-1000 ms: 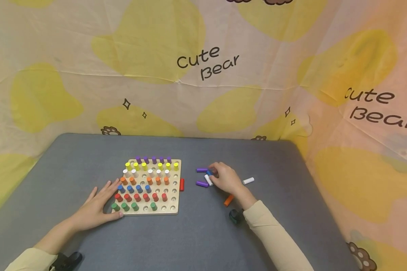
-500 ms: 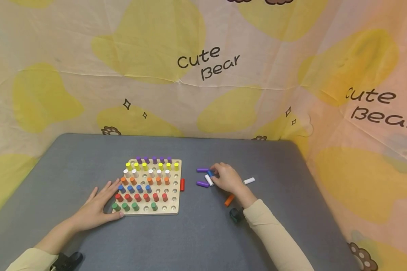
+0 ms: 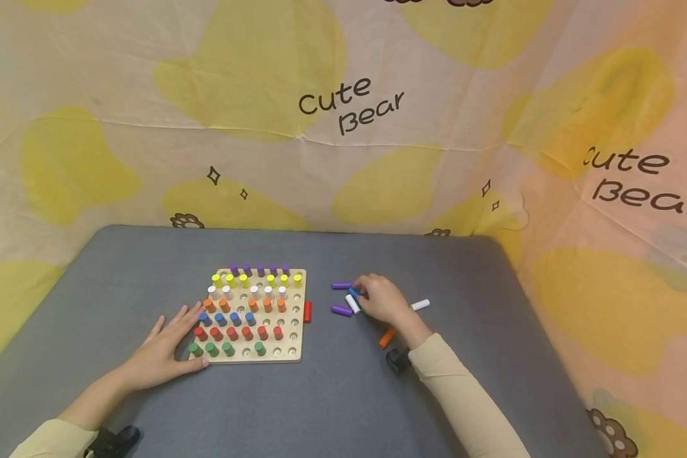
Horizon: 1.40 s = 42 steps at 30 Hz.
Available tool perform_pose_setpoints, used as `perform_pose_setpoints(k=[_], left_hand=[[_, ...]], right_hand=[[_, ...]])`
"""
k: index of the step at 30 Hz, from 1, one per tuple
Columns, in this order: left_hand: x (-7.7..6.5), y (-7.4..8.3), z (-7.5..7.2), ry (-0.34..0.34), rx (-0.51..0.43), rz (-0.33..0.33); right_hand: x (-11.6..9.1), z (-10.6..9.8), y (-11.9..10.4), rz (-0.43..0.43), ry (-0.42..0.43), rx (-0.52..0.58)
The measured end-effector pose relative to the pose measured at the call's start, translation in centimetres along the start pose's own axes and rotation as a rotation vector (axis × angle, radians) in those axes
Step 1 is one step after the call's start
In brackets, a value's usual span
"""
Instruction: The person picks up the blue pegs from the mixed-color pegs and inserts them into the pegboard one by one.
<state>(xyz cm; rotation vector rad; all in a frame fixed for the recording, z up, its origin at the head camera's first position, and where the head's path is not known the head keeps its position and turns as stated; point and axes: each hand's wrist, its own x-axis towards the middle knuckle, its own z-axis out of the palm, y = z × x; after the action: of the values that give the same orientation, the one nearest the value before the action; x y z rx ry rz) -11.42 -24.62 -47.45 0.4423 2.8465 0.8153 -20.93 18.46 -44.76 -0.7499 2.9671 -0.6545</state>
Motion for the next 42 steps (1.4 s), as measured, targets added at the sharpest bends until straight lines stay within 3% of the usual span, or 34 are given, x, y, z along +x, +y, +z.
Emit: perform_pose_setpoints(k=[18,28,42], left_hand=[[0.0,0.0,0.0,-0.002,-0.003,0.008],[-0.1,0.2,-0.1,0.003,-0.003,0.006],[-0.1,0.3,-0.2,0.004,-0.005,0.005]], right_hand=[[0.4,0.5,-0.3,0.031,-0.001,-0.046],[0.3,0.4,-0.6,0.071,0.003,-0.013],[0.5,0.7,-2.3,0.009,0.137,0.076]])
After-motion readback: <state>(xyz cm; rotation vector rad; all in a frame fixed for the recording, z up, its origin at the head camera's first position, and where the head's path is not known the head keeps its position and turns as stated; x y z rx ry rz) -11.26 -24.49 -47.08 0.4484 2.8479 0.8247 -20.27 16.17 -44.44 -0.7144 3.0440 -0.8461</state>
